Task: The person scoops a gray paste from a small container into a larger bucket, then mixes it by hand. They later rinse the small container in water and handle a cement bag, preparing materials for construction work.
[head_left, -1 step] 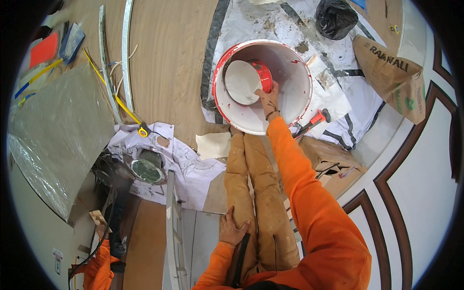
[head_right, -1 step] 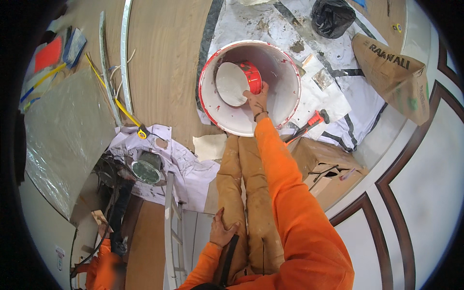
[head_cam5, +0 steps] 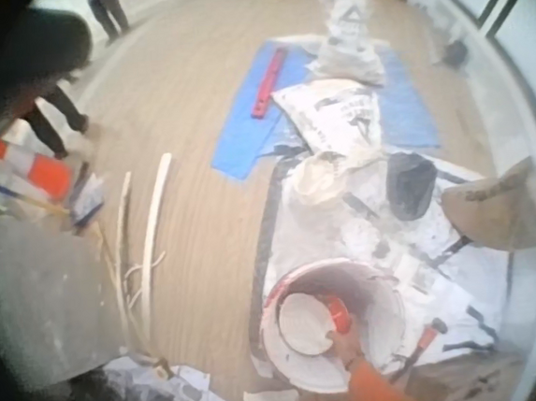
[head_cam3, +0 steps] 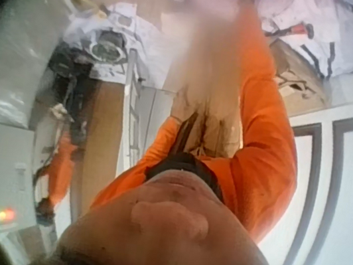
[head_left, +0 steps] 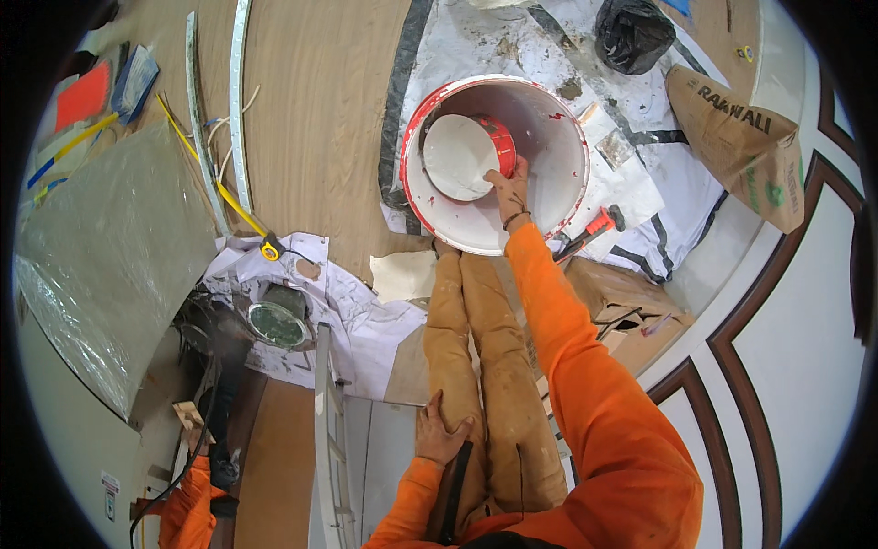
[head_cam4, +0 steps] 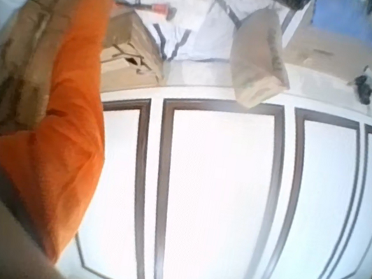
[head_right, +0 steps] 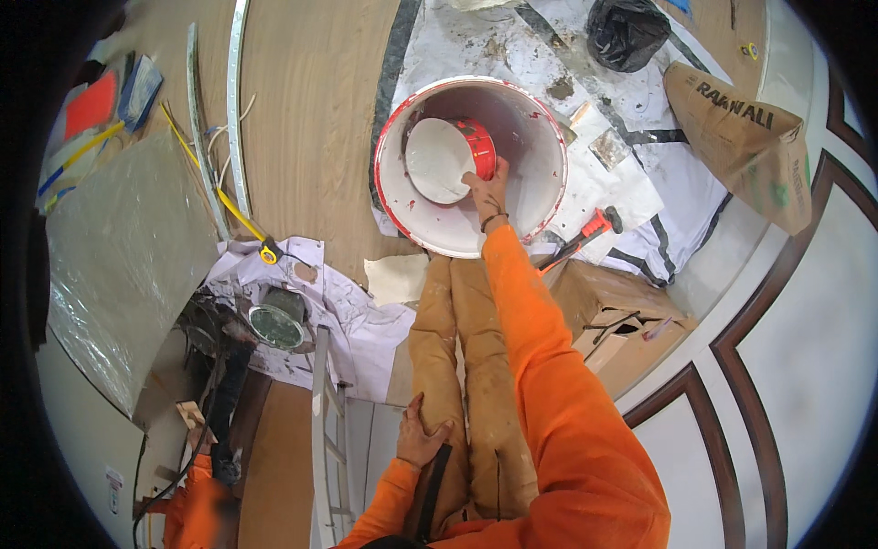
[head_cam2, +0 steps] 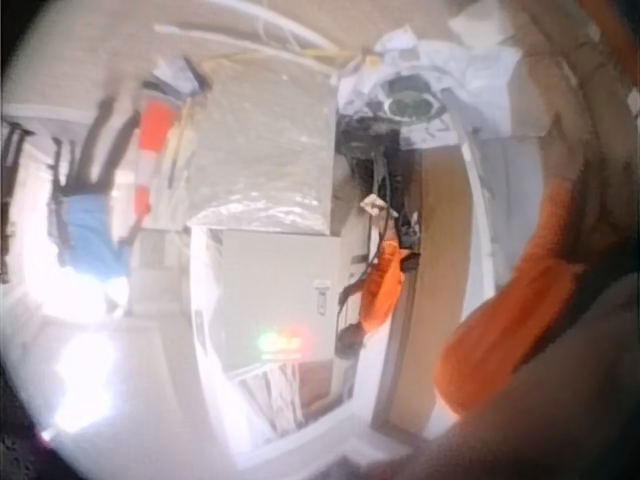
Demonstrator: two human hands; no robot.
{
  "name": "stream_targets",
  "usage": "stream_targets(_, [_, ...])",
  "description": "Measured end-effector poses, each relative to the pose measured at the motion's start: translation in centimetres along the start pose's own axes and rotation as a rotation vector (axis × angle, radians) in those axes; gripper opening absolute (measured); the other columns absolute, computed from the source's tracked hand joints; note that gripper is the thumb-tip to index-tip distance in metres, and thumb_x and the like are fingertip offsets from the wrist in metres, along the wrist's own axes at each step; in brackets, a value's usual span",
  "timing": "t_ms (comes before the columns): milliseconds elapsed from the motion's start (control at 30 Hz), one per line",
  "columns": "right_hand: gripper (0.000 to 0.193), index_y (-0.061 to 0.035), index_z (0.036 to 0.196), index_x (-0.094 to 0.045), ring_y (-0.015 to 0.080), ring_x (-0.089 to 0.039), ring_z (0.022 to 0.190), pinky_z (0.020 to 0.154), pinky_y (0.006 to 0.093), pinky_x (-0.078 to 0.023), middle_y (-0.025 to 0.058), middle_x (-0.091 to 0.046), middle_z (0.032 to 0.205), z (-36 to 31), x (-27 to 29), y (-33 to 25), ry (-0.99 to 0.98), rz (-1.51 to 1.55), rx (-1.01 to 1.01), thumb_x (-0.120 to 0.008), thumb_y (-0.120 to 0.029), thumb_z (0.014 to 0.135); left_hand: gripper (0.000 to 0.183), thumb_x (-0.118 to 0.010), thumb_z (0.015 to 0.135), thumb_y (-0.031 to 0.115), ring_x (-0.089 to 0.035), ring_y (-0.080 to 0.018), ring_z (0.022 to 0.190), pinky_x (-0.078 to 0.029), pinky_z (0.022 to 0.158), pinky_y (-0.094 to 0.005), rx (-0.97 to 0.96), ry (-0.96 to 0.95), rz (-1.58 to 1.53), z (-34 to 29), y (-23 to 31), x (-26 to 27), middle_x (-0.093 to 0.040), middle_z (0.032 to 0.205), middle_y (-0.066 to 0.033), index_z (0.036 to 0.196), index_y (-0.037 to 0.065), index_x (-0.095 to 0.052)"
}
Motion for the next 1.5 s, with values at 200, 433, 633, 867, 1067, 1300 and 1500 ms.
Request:
stream_targets(200, [0.062,-0.0095,0.126,-0.044,0.0194,-0.058,0.104,0.092,0.0329,-0.046,0.0071,-0.058,0.116,-4.7,1.1,-2.5,-0.002,0.399,-0.101,-0.061,0.008,0.069,0.094,-0.076,0.076,0.048,-0.046,-0.0457,0.125,-0.04,0.105,-0.0476,-0.031,-0.018,0.089,0.2,-0.1,0.5,-0.045,0.136,-0.0289,0.148,0.007,-0.031])
stream_targets(433, [0.061,-0.0107,0.129,-0.045,0.0222,-0.053,0.116,0.102,0.0376,-0.044,0.0065,-0.055,0.123,-8.0,1.2,-5.9,-0.044,0.567,-0.058,-0.059,0.006,0.071,0.107,-0.071,0.076,0.06,-0.044,-0.0514,0.126,-0.043,0.102,-0.0496,-0.06,-0.072,0.234,1.7,-0.3,0.6,-0.039,0.139,-0.0358,0.156,0.016,-0.016])
stream_targets(633, [0.065,-0.0125,0.131,-0.041,0.0215,-0.056,0.112,0.095,0.0356,-0.048,0.0082,-0.057,0.122,-9.6,1.9,-7.9,-0.01,0.576,0.015,-0.059,0.01,0.072,0.102,-0.068,0.08,0.058,-0.045,-0.0528,0.126,-0.045,0.101,-0.05,-0.017,-0.111,0.259,1.9,-0.4,1.3,-0.037,0.14,-0.0376,0.157,0.018,-0.014])
stream_targets(867, [0.071,-0.0112,0.134,-0.038,0.019,-0.053,0.113,0.099,0.0338,-0.044,0.0065,-0.055,0.123,-10.7,3.4,-9.8,0.033,0.331,0.256,-0.064,0.005,0.069,0.103,-0.07,0.08,0.056,-0.044,-0.054,0.125,-0.042,0.103,-0.0497,-0.085,-0.074,0.23,2.6,-2.0,1.2,-0.038,0.136,-0.0415,0.157,0.019,-0.014])
stream_targets(1067, [0.075,-0.0071,0.134,-0.034,0.0184,-0.049,0.116,0.102,0.0345,-0.041,0.0077,-0.049,0.124,-11.1,3.7,-11.4,0.016,0.135,0.443,-0.069,0.002,0.068,0.106,-0.073,0.077,0.055,-0.045,-0.0546,0.124,-0.042,0.103,-0.0507,-0.089,-0.073,0.187,2.9,-2.6,1.3,-0.04,0.133,-0.0423,0.157,0.019,-0.013])
stream_targets(1300, [0.077,-0.0068,0.133,-0.031,0.0176,-0.049,0.114,0.101,0.0331,-0.041,0.0077,-0.047,0.122,-11.8,4.1,-12.3,0.018,0.078,0.523,-0.069,0.005,0.066,0.108,-0.073,0.077,0.056,-0.043,-0.0538,0.126,-0.041,0.104,-0.0506,-0.064,-0.089,0.198,2.7,-2.4,1.2,-0.039,0.136,-0.0397,0.157,0.02,-0.011])
stream_targets(1500, [0.076,-0.0064,0.131,-0.032,0.0169,-0.049,0.111,0.098,0.0319,-0.041,0.0075,-0.047,0.118,-12.1,4.4,-13.2,0.031,0.031,0.577,-0.069,0.005,0.066,0.108,-0.073,0.078,0.055,-0.042,-0.0527,0.128,-0.04,0.105,-0.0489,-0.064,-0.094,0.218,2.7,-2.7,0.6,-0.038,0.138,-0.0383,0.157,0.018,-0.011])
Point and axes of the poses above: each hand's wrist, its own z-axis towards the middle knuckle, its own x-axis out of the back of the hand, y = z × x, the point moved 8 cm from there along z, towards the middle knuckle
